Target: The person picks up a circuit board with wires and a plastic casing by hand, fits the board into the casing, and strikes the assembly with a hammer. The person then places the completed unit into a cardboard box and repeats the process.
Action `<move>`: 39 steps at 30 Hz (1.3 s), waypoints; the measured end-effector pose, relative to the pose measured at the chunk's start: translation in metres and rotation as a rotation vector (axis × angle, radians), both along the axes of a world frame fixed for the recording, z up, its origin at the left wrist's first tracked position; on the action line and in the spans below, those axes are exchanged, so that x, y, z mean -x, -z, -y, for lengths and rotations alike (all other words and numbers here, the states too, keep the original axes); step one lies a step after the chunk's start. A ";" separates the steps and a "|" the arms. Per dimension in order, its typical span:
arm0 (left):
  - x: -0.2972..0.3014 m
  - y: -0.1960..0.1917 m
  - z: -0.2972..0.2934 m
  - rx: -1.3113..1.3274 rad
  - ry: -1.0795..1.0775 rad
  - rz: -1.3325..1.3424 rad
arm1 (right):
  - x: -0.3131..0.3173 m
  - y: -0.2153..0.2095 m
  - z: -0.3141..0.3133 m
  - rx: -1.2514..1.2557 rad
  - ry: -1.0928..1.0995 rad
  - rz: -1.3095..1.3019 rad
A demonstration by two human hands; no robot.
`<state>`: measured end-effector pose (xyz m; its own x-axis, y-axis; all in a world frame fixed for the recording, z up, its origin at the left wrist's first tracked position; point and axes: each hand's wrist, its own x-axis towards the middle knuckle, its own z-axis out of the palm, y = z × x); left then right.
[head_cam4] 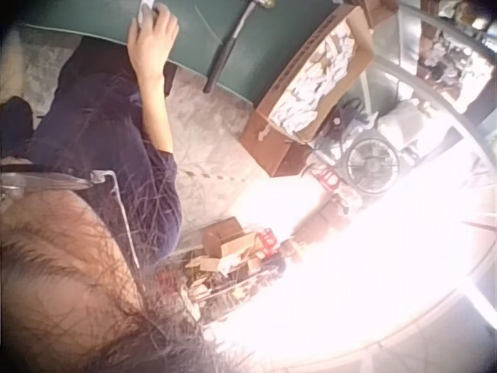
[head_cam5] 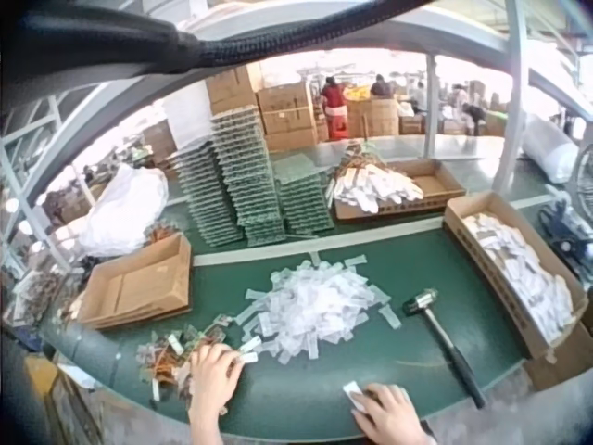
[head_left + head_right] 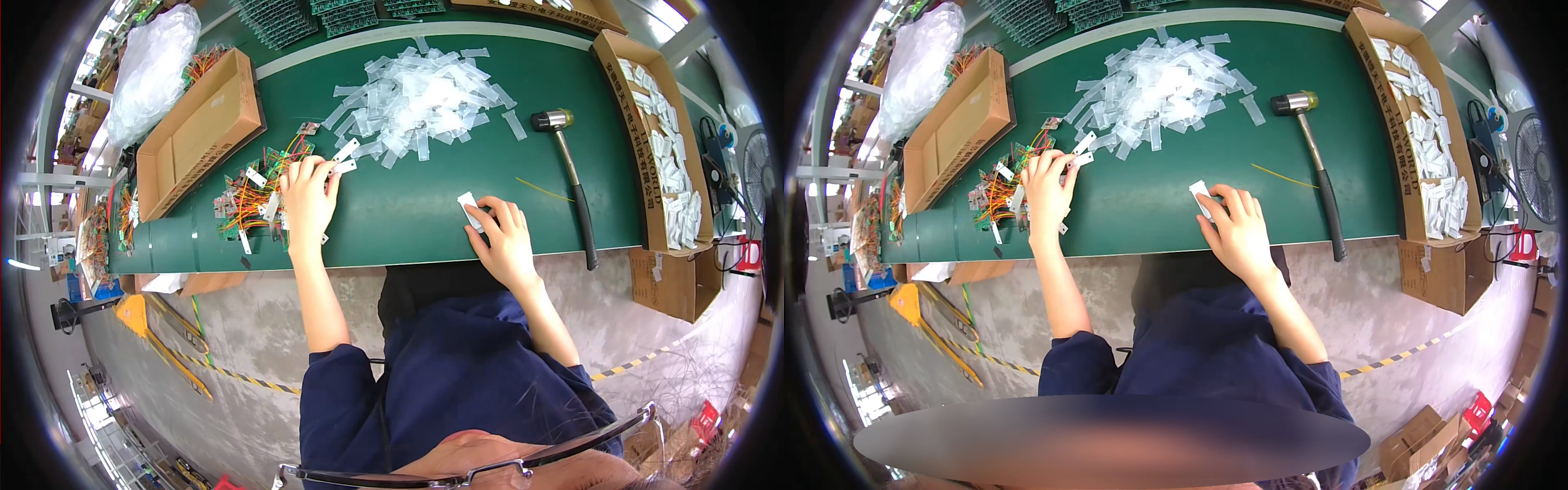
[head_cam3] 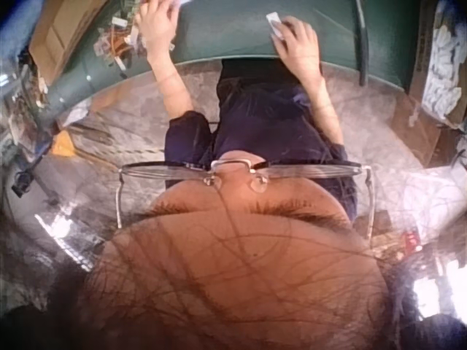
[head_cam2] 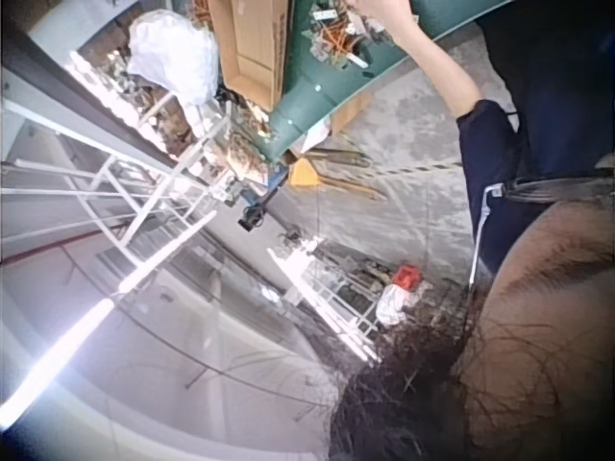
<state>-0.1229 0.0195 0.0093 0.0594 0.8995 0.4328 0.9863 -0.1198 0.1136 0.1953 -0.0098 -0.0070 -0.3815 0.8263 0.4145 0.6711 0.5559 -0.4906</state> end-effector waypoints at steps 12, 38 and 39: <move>0.013 -0.015 0.001 -0.255 0.077 0.680 | 0.000 0.001 0.001 -0.005 0.011 -0.001; 0.051 -0.014 -0.076 0.166 -0.182 -0.062 | 0.002 0.000 0.001 -0.018 0.028 -0.008; 0.050 -0.013 -0.077 0.166 -0.177 -0.062 | 0.001 0.000 0.001 -0.020 0.029 -0.011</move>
<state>-0.1731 0.0968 0.0222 -0.0834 0.9567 0.2790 0.9960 0.0705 0.0557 0.1938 -0.0107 -0.0068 -0.3528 0.8283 0.4353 0.6813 0.5463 -0.4872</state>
